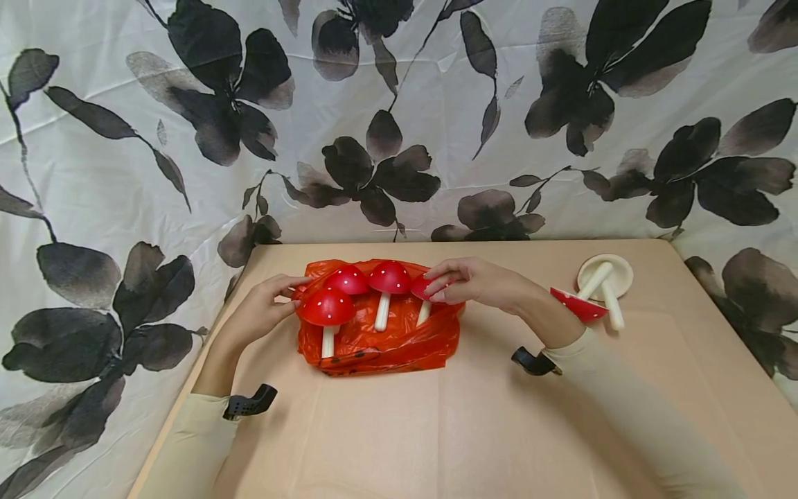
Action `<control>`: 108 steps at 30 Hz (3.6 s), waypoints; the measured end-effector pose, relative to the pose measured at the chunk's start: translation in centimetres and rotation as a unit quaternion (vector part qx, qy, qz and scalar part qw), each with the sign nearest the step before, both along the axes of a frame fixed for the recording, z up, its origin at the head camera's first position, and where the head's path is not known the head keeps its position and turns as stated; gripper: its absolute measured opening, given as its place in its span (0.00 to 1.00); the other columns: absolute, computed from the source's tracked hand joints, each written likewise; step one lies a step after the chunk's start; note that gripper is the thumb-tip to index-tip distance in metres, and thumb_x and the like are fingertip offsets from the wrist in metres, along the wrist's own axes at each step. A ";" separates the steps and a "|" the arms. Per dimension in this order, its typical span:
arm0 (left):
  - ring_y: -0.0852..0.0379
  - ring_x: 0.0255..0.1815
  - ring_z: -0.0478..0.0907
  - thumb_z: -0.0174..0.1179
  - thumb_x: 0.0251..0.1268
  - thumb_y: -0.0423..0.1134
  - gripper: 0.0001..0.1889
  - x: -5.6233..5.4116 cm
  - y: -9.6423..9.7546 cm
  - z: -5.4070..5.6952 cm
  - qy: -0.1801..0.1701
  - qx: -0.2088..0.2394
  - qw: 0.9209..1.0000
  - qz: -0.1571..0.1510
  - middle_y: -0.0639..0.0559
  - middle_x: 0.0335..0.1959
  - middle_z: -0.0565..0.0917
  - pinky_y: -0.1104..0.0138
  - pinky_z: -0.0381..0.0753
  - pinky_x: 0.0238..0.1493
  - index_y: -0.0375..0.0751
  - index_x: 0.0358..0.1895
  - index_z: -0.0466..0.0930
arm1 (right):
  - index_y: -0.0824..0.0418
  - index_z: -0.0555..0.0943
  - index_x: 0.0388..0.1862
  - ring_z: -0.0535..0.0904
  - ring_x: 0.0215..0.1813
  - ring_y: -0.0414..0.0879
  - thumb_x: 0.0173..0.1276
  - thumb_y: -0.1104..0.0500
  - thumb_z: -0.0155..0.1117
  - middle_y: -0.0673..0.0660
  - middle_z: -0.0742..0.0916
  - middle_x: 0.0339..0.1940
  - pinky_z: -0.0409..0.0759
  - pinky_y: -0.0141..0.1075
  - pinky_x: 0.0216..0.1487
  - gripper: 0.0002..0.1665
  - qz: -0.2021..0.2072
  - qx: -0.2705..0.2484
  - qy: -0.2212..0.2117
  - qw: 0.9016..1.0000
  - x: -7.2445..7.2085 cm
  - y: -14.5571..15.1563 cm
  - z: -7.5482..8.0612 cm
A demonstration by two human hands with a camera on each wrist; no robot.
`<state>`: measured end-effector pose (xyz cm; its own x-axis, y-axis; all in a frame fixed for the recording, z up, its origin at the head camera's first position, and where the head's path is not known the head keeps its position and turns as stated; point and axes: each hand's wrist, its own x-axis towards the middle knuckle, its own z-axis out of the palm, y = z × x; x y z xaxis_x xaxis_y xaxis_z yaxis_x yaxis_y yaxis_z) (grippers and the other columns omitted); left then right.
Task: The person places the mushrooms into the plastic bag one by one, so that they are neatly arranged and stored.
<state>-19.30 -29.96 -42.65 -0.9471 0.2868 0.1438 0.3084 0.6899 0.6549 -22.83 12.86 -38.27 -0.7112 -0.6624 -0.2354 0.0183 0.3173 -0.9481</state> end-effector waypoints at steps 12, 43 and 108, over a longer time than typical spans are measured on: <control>0.42 0.50 0.84 0.60 0.66 0.24 0.23 0.0 -0.1 -0.1 0.002 0.000 1.000 -0.001 0.42 0.50 0.83 0.50 0.87 0.49 0.37 0.64 0.80 | 0.65 0.74 0.68 0.80 0.63 0.60 0.70 0.61 0.67 0.68 0.83 0.62 0.84 0.38 0.58 0.29 0.000 0.018 0.054 0.998 -0.1 4.1 0.1; 0.43 0.50 0.83 0.60 0.66 0.25 0.23 0.0 -0.1 -0.3 0.001 -0.005 1.000 0.003 0.43 0.50 0.84 0.49 0.86 0.51 0.39 0.65 0.80 | 0.58 0.75 0.68 0.80 0.65 0.58 0.71 0.62 0.66 0.62 0.82 0.65 0.85 0.38 0.50 0.27 -0.037 0.127 0.123 0.984 -1.6 16.7 0.2; 0.43 0.51 0.82 0.60 0.67 0.25 0.24 0.1 -0.4 -0.5 -0.008 0.001 1.000 0.004 0.42 0.53 0.83 0.50 0.86 0.52 0.40 0.66 0.79 | 0.51 0.88 0.28 0.81 0.39 0.46 0.37 0.78 0.82 0.43 0.86 0.32 0.82 0.45 0.46 0.25 0.024 0.276 0.494 0.824 -3.0 22.6 -5.5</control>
<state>-19.19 -30.32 -43.16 -0.9515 0.2790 0.1297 0.2927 0.6906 0.6614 -25.78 35.47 -43.80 -0.7121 -0.6816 0.1683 -0.7017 0.6829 -0.2031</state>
